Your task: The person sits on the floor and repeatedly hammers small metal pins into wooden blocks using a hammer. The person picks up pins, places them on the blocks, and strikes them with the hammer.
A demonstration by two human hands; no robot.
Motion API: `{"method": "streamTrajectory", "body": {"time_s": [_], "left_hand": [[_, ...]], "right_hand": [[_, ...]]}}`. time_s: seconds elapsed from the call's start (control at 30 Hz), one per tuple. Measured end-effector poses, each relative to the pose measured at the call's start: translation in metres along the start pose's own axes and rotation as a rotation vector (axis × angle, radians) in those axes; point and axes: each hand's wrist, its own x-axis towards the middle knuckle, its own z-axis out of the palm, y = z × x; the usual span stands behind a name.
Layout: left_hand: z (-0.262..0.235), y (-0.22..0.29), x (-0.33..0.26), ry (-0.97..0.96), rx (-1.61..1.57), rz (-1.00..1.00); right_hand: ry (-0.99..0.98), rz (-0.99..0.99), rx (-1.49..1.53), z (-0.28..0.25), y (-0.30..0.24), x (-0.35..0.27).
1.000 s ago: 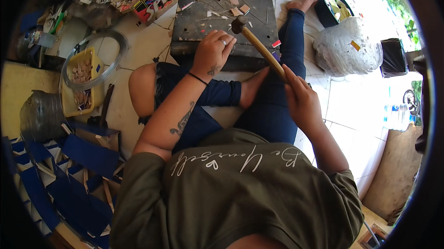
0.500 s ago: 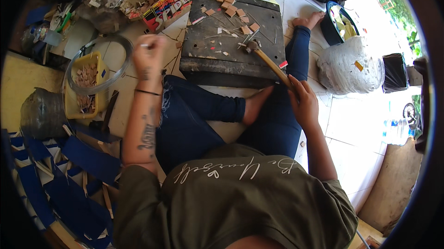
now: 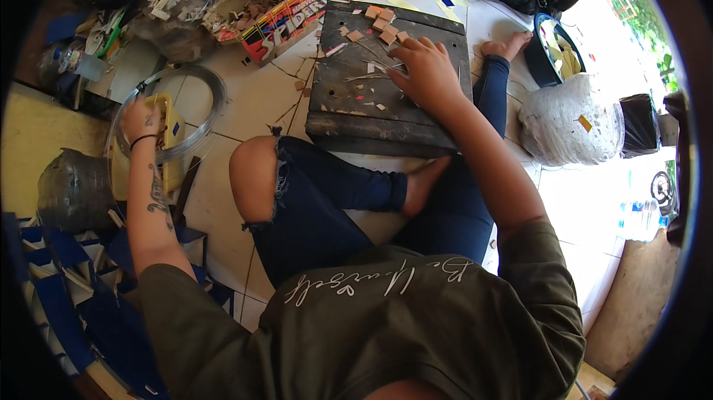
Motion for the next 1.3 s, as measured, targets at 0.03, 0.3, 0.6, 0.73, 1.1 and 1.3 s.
{"method": "streamTrajectory", "body": {"time_s": [0.03,0.3,0.6,0.73,1.1,1.3], "left_hand": [[-0.009,0.02,0.001,0.041,-0.133,0.121],[-0.09,0.234,-0.018,0.344,-0.863,0.754],[-0.114,0.352,-0.049,0.011,-0.882,0.778],[-0.119,0.384,-0.066,0.065,-0.718,0.652],[-0.127,0.324,-0.115,-0.089,-1.525,0.649],[-0.123,0.286,-0.156,-0.234,-1.403,0.569]], "right_hand": [[-0.047,0.012,-0.038,0.004,-0.004,0.013],[-0.31,-0.068,-0.516,0.028,-0.036,0.08],[0.177,0.444,0.565,0.007,0.038,0.005],[0.222,0.67,1.145,0.012,0.055,-0.022],[0.055,0.593,1.327,-0.01,0.034,-0.055],[0.032,0.5,1.212,-0.018,0.011,-0.065]]}}
